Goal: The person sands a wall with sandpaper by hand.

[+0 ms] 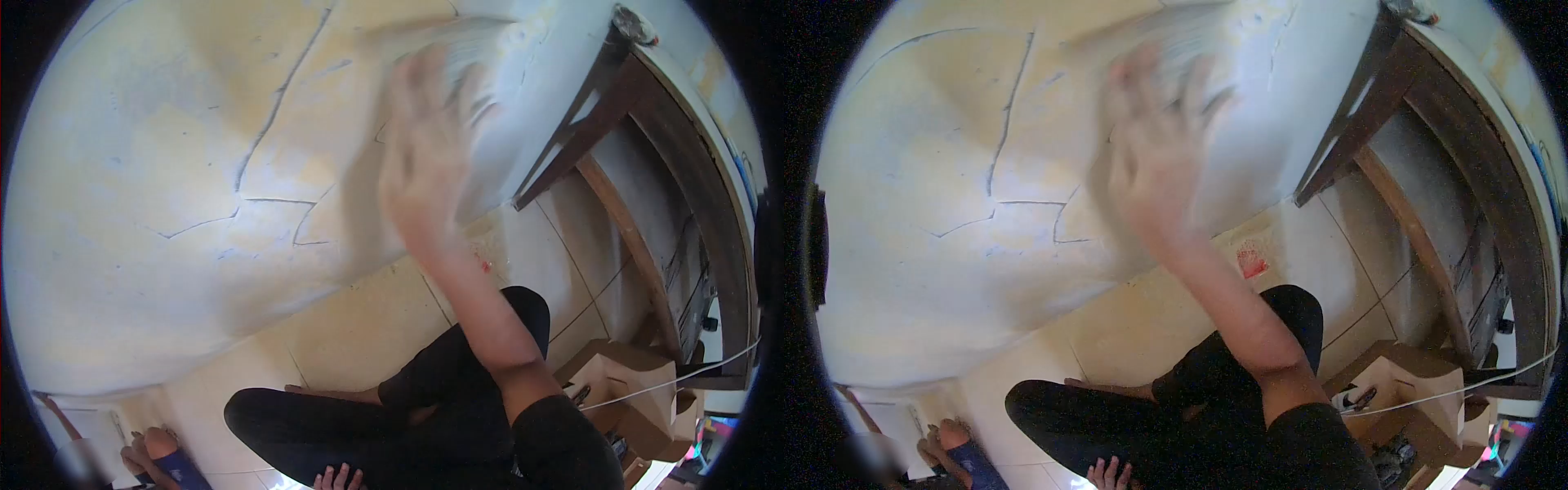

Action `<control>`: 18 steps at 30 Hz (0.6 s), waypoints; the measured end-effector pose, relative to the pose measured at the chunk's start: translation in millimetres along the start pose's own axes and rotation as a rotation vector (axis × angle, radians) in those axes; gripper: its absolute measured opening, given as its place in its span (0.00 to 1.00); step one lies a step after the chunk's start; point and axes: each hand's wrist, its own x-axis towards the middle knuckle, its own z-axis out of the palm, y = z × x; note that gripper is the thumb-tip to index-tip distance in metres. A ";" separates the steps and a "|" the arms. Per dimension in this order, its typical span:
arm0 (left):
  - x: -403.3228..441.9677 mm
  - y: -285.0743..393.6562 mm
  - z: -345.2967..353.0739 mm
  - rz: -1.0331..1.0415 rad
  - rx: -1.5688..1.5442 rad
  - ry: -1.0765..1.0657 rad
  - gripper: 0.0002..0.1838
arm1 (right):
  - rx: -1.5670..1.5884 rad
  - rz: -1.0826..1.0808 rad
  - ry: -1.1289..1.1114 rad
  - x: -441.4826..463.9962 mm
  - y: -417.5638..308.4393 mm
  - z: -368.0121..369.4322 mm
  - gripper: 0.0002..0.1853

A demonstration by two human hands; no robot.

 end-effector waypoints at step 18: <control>-3.2 -2.2 -2.8 0.001 -0.011 0.028 0.21 | 0.035 -0.091 -0.083 1.1 -13.5 -4.5 0.25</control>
